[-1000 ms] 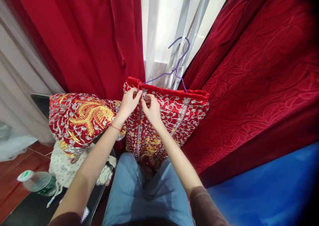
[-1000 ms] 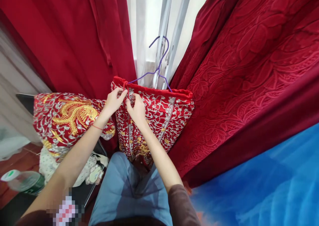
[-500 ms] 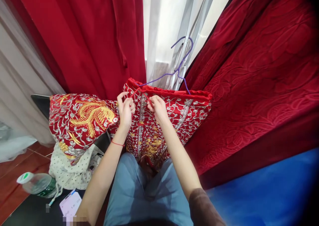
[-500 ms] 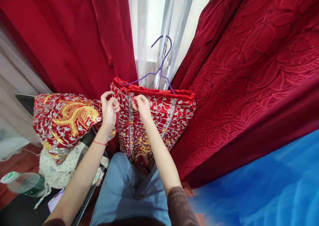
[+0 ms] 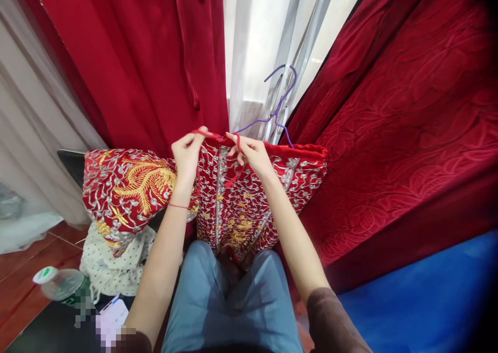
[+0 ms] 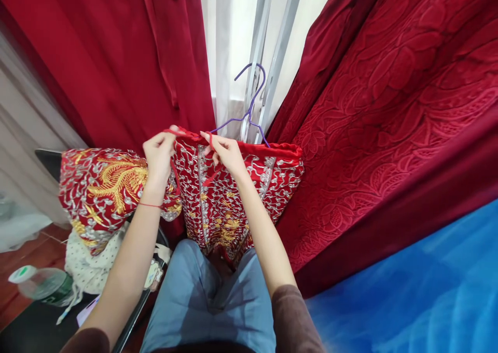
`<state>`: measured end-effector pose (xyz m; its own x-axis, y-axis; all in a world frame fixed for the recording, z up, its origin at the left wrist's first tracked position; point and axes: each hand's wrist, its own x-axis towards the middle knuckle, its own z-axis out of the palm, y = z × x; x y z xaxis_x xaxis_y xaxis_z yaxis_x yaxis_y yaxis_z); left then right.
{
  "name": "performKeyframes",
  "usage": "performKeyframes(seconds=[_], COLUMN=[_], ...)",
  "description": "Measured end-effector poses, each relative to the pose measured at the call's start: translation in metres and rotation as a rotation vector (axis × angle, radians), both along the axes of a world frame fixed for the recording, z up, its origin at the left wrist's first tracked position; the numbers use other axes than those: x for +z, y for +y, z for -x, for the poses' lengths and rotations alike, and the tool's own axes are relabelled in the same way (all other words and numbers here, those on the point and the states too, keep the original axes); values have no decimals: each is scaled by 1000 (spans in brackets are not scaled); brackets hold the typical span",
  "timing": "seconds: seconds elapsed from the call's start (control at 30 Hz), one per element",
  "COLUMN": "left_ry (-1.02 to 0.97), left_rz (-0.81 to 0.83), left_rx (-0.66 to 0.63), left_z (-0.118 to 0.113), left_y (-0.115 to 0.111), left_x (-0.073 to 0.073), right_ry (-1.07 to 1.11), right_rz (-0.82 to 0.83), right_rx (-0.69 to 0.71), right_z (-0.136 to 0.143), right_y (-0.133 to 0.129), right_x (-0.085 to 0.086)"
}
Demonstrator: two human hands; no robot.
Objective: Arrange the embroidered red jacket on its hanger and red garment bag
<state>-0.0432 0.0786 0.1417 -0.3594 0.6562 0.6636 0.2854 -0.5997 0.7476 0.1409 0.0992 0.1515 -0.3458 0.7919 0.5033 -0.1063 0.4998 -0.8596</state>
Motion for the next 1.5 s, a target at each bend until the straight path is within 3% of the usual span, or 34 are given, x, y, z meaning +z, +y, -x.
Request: performKeyframes(seconds=[0.07,0.13,0.27,0.37,0.53,0.67,0.87,1.17,1.33,1.5], left_ry=[74,158,317,387,162,-43,-113,257,345,459], left_rz=[71,132,236,317,399,395,248,154,234,315], left_rx=[-274,-408,-456,-521,-587,-504,-297,170,190,242], left_z=[-1,1,7,8,3,-3,-6,9,23,32], left_y=[-2,-6,-11,-10,-5,-1,15,32,39,39], left_x=[-2,-2,9,16,8,-4,-10,-3,0,4], right_ry=[-33,-138,-404,-549,-571,-478,-472,-690,-1024,-1254], right_rz=[-86,-237,-544,-639,-661,-622,-497,-497,-525,-589], right_rx=[-74,-108,-140,-195,-226,-336,-540,-766,-856,-803], right_z=[4,5,1,-3,-4,5,9,-5,-7,-14], right_y=[5,8,10,9,7,4,7,5,-1,-3], right_x=[1,2,6,8,7,1,-6,-1,6,19])
